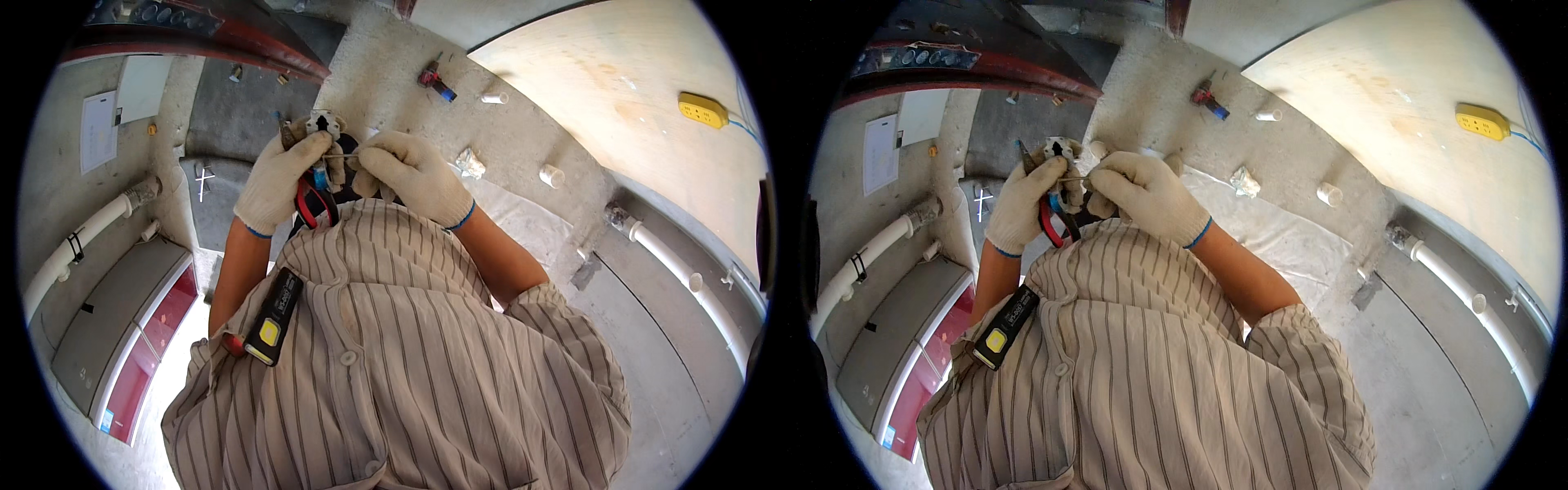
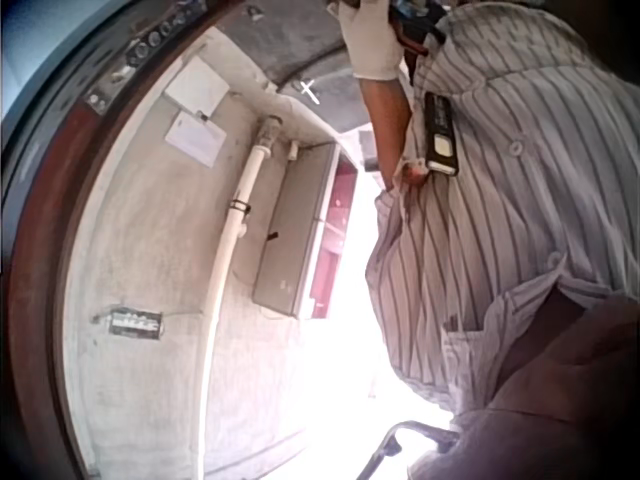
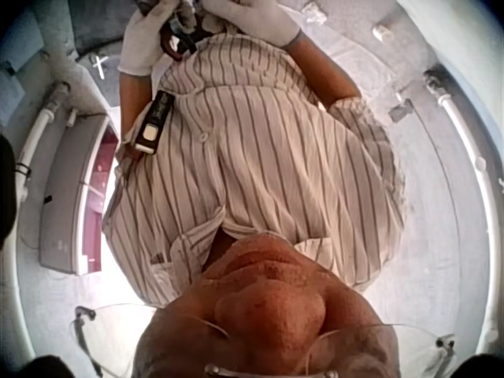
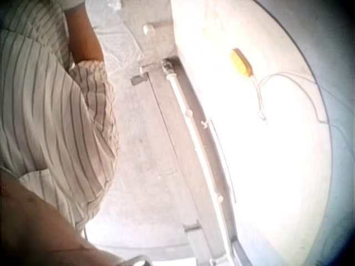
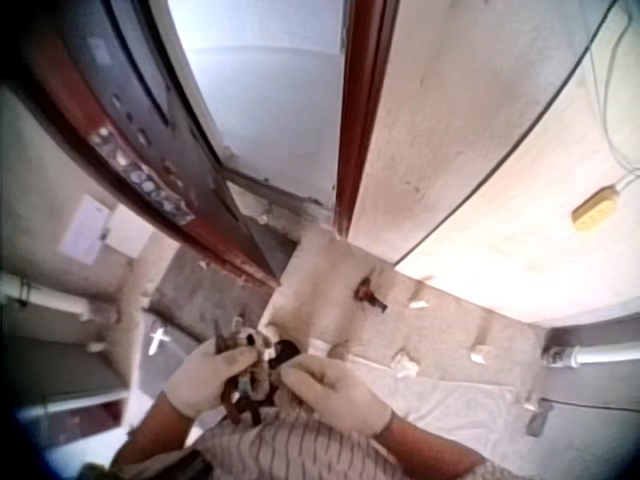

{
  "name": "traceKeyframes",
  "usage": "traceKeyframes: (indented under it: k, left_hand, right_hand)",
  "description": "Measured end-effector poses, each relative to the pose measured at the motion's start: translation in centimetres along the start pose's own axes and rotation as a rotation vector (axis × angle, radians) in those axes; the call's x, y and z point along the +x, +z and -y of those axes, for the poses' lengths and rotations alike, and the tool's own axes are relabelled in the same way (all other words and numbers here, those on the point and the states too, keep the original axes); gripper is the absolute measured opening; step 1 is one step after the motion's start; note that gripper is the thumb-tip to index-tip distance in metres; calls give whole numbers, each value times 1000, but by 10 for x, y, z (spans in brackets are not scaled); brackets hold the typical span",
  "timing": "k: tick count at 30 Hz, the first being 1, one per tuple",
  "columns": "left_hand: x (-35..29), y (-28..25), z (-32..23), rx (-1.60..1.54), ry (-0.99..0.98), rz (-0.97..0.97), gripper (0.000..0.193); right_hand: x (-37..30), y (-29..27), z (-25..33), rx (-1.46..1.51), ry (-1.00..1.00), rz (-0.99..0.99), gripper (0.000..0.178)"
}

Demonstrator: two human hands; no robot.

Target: The person installs a door lock mechanism into a wooden door. They align the metal latch plate with the door edge, insert the lock body into the cutout, and secure the assembly using a screwdriver. The person also uses pliers to manipulate a small component and a tape measure to verify dimensions.

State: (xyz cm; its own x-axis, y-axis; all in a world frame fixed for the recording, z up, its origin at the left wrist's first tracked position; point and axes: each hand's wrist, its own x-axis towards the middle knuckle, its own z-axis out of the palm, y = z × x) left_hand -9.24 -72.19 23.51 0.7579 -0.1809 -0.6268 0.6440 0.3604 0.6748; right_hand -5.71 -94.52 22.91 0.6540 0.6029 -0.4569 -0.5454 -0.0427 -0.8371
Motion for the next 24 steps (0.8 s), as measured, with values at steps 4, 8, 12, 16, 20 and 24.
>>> traceKeyframes:
  k: [4,8,12,16,20,24]
  left_hand:
    - [3,0,5,47,34,17,30]
    - [10,-1,10,-37,38,-3,28]
    - [7,-4,8,-134,-10,28,30]
    - [2,-7,15,-243,28,30,30]
    - [-10,0,5,-351,-17,-1,29]
    - [-13,-5,5,-365,29,-1,27]
  right_hand:
    - [-3,-1,8,-171,-65,-62,21]
    - [-3,1,-2,-351,-211,-115,17]
    - [0,-4,8,-680,-359,-95,14]
    - [5,-5,16,-782,-484,-53,14]
    - [12,-9,17,-887,-584,-36,15]
    - [21,-2,23,-984,-737,-86,18]
